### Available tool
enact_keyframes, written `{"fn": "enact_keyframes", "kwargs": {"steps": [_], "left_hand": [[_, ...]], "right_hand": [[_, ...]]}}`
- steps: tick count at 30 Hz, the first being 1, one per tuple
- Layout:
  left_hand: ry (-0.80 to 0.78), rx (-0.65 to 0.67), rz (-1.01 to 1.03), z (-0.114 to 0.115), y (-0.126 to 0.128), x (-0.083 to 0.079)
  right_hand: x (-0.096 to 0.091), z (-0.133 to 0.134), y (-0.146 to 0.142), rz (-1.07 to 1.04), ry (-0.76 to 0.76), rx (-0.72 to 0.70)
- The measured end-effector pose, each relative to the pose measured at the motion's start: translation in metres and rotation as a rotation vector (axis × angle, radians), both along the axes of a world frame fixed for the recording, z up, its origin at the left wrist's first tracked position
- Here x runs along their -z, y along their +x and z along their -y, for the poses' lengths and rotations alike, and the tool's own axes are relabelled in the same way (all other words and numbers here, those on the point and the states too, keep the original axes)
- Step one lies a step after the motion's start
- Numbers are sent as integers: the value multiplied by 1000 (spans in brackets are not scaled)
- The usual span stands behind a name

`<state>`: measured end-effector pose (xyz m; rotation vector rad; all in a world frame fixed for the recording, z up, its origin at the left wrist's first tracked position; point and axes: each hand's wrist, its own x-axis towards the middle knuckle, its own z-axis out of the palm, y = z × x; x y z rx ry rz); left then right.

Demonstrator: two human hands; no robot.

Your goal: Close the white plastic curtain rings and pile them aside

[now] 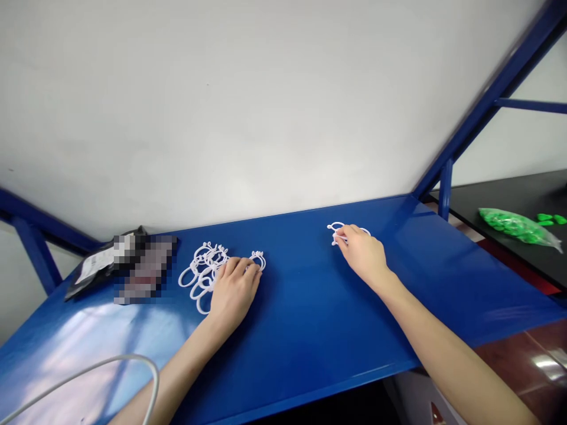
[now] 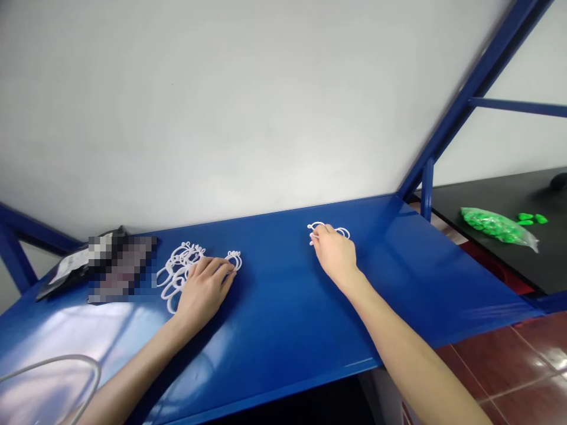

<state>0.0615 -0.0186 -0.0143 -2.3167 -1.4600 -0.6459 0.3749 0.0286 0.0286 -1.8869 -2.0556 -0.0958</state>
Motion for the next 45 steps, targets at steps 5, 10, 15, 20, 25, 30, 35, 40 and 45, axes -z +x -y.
{"fn": "enact_keyframes", "kwargs": {"steps": [5,10,15,20,25,30,35,40,45], "left_hand": [[26,52,12,12,4,-11],[57,149,147,19,2,-27],[-43,357,195,30,8,-35],[-76,496,82,40,18,-37],[-101,565,90,43,23,-36],[-50,358,419,44,27,-32],[-395,228,678,37,26,-32],[-627,204,844,35,25,-29],[-636,198,856,39,26,-27]], "right_hand": [[-4,4,-2,30,19,65],[3,23,-32,-330,-53,-344],[5,46,-59,-771,-362,-620],[5,55,-70,-928,-492,-578],[16,53,-72,-1134,-614,-523],[14,55,-72,-1122,-566,-535],[4,58,-71,-1000,-480,-595],[-1,61,-71,-947,-444,-608],[3,63,-71,-937,-426,-619]]}}
